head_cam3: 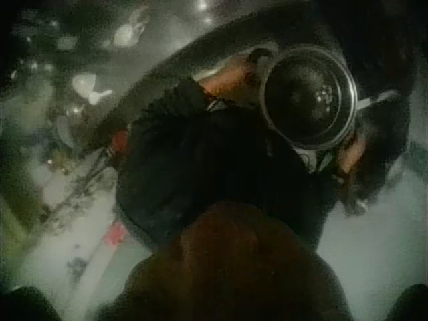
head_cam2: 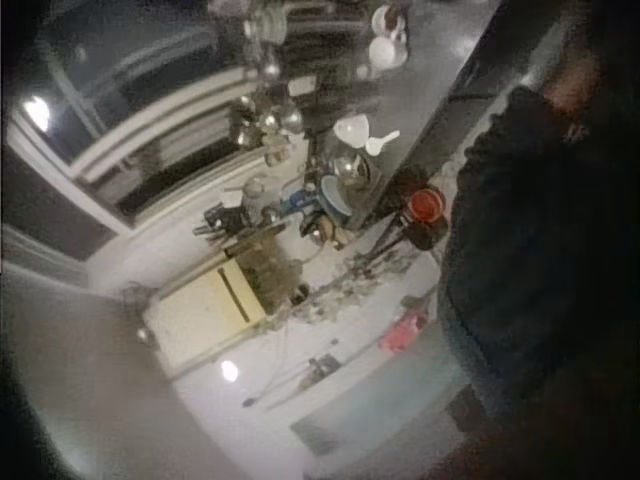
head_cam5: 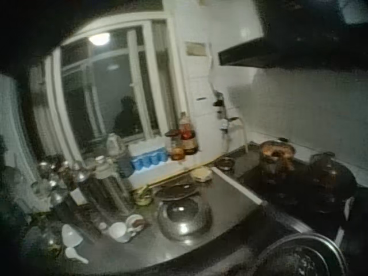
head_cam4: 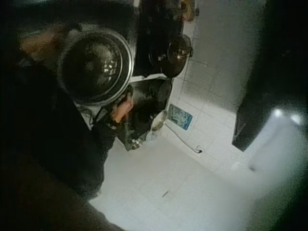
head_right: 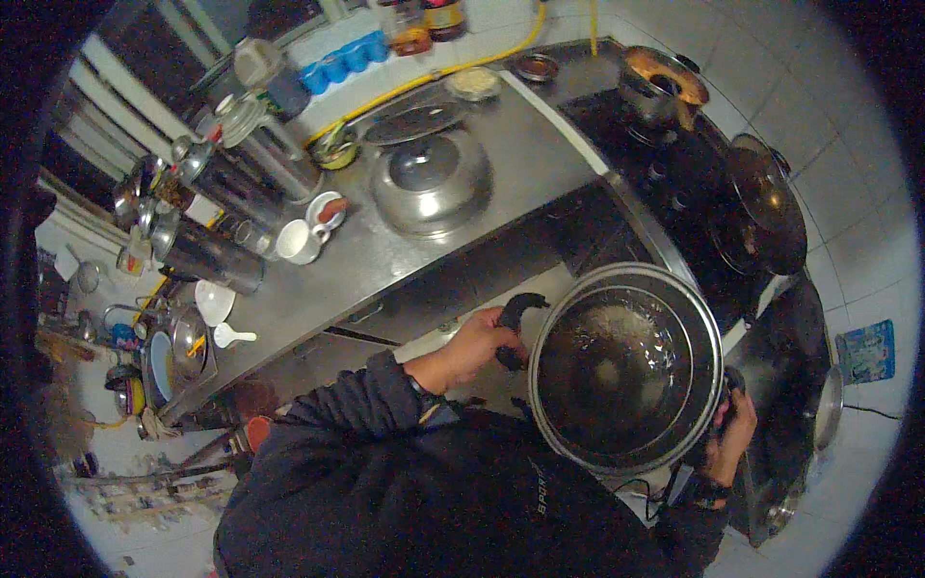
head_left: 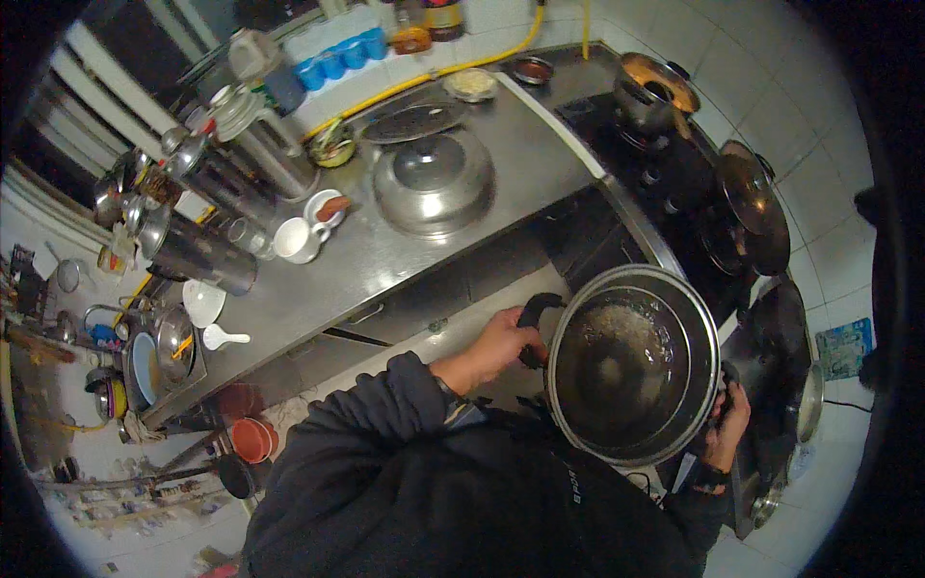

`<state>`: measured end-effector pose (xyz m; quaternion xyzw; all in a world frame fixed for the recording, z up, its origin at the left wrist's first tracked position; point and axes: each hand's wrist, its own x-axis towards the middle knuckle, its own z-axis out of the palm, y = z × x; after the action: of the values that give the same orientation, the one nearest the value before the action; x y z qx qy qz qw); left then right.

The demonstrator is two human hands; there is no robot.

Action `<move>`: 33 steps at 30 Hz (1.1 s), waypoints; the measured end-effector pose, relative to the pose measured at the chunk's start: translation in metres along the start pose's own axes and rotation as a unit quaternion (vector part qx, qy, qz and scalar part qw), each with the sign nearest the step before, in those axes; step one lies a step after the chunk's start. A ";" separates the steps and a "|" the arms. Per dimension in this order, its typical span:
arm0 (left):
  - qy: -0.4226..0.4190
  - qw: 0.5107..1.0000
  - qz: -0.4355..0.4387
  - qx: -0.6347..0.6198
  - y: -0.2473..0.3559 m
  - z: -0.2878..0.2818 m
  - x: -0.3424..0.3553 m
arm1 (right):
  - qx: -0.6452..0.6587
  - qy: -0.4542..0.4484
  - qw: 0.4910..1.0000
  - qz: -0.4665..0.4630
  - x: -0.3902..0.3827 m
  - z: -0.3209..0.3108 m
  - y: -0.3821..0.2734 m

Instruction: The person washes rice in a metal bowl at the sink, rinsing and draining the water multiple times. They then transfer the rice into a steamer pot, add water, and place the steamer insert on top.

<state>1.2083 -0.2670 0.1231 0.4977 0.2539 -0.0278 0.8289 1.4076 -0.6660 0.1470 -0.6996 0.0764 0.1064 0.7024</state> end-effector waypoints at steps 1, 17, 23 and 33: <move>0.021 1.000 0.017 0.012 0.009 -0.019 -0.015 | 0.028 -0.027 0.999 0.006 -0.003 0.020 -0.001; 0.370 0.903 0.196 -0.098 0.074 -0.253 -0.207 | 0.010 -0.322 0.946 0.032 -0.073 0.409 -0.006; 0.490 0.841 0.206 -0.097 0.064 -0.270 -0.219 | -0.006 -0.398 0.915 0.062 -0.064 0.484 0.003; 0.598 0.780 0.149 -0.108 0.038 -0.271 -0.201 | -0.061 -0.460 0.883 0.076 -0.034 0.534 0.028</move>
<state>0.9382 -0.0625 0.1420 0.3534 0.6229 0.4266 0.5524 1.3453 -0.1338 0.1341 -0.6060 -0.2091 0.4734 0.6041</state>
